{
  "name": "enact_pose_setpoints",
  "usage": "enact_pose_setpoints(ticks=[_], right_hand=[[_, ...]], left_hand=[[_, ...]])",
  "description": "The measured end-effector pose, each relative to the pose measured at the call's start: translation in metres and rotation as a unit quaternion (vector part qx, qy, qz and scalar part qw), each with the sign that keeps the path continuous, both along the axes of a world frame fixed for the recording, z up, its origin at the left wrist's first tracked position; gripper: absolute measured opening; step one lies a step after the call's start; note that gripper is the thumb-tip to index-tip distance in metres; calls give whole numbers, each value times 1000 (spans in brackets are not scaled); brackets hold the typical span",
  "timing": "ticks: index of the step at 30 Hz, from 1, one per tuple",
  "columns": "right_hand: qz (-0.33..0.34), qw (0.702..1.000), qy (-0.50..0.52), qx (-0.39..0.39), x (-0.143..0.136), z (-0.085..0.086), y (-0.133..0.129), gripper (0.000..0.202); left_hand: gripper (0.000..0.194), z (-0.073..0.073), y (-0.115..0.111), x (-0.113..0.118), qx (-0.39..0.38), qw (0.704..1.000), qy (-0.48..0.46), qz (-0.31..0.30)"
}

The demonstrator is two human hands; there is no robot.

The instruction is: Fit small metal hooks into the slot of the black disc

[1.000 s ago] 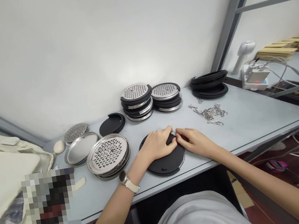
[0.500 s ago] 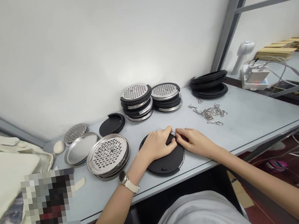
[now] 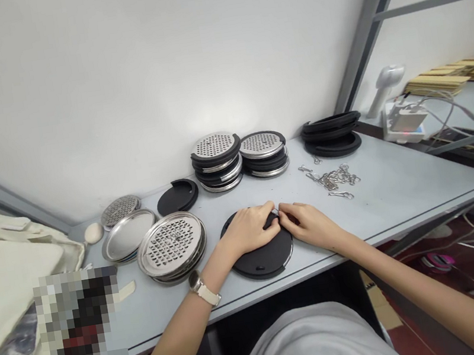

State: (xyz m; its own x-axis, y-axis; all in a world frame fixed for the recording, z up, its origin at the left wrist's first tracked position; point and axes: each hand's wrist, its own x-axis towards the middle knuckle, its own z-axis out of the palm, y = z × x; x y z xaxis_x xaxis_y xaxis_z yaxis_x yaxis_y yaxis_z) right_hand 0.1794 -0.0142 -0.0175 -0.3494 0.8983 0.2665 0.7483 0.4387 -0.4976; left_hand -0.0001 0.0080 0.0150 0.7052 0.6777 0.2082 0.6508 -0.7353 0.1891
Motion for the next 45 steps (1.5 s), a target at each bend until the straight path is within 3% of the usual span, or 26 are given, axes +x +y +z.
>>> enact_pose_setpoints(ticks=[45], right_hand=[[-12,1000,25,-11,-1,-1,0,21]], left_hand=[[6,-4,2,0,7,1000,0,-11]])
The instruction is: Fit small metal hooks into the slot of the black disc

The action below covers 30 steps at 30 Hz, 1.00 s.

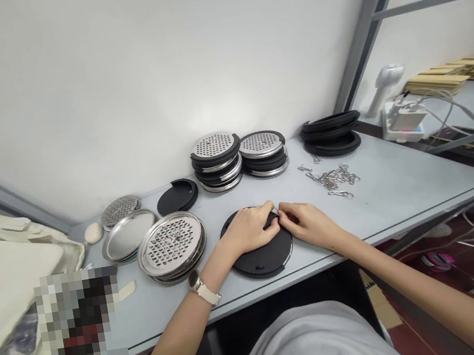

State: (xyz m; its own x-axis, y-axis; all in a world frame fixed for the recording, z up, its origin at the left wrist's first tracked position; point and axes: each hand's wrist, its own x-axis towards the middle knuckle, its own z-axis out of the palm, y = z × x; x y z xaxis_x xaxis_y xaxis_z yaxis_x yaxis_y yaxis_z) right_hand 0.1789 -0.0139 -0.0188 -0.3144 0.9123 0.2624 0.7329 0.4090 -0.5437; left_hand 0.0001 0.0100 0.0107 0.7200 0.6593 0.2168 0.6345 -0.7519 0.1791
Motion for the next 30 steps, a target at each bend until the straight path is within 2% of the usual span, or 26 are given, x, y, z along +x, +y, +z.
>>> enact_pose_setpoints(ticks=[15,24,30], right_hand=[[-9,1000,8,12,0,0,-1,19],[-36,998,53,-9,0,5,-3,26],[-40,997,59,2,0,4,-2,24]], left_hand=[[12,2,-1,2,-8,1000,14,10],[16,0,1,0,12,1000,18,0],[17,1,-1,1,30,995,0,99]])
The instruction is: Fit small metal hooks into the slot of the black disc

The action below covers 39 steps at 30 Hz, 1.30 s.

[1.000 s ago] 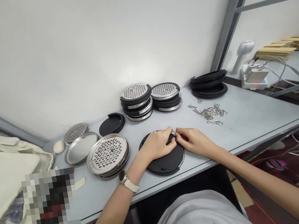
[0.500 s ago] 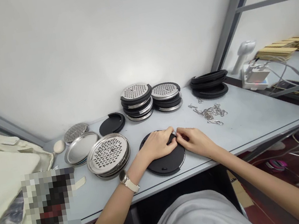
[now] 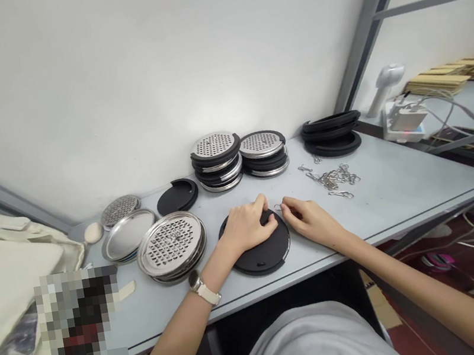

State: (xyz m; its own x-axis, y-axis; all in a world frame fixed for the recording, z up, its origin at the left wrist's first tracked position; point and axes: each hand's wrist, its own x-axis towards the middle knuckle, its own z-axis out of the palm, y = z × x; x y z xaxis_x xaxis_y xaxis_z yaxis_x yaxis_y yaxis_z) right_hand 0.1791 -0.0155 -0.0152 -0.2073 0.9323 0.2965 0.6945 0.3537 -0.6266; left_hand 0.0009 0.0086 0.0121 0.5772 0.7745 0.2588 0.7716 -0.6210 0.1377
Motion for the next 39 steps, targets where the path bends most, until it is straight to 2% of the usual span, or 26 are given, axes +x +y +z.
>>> enact_pose_setpoints(ticks=[3,9,13,23,39], right_hand=[[7,1000,-3,-1,0,0,1,24],[37,999,-36,-5,0,1,2,25],[59,997,-57,0,0,0,2,25],[61,995,-79,0,2,-2,3,26],[59,994,-94,8,2,-4,4,25]], left_hand=[[14,0,1,0,-3,1000,1,9],[12,1,-1,0,-13,999,5,-42],[13,2,-3,1,-18,999,10,-38],[23,2,-3,2,-21,999,-2,-27],[16,1,-2,2,-9,999,17,-45]])
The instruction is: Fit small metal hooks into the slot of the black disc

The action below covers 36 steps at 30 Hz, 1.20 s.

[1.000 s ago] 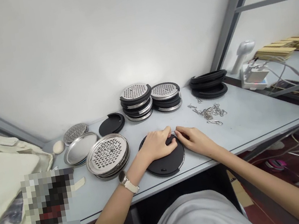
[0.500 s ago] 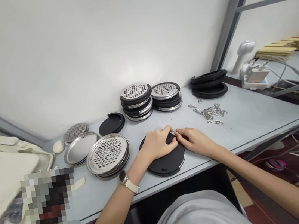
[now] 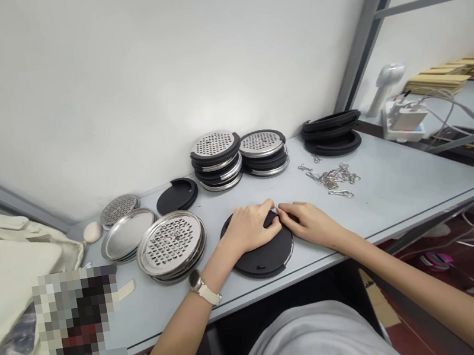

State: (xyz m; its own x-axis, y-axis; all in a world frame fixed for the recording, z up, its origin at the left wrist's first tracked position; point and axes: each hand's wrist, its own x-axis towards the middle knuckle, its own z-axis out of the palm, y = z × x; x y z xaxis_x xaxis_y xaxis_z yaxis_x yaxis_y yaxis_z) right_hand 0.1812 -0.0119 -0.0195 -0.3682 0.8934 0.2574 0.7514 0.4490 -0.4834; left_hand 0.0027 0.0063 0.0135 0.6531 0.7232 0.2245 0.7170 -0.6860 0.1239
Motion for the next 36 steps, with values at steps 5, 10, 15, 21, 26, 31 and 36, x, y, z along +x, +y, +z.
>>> enact_pose_setpoints(ticks=[5,10,15,21,26,31,36], right_hand=[[3,1000,1,2,0,1,0,24],[1,1000,5,0,0,1,0,23],[1,1000,-5,2,0,0,0,24],[0,1000,-7,1,0,0,0,23],[0,1000,-6,-5,0,1,0,24],[-2,1000,-7,-4,0,0,0,24],[-1,1000,-9,-1,0,0,0,25]], left_hand=[[16,-1,1,0,1,1000,-1,2],[19,-2,1,0,-6,1000,-14,7],[37,-2,0,0,-14,997,-74,-1],[39,-2,4,-1,6,985,-148,-84],[36,-5,7,-1,-6,981,-155,-114],[35,-7,7,-1,-13,980,-162,-118],[35,-8,8,-1,-13,978,-158,-133]])
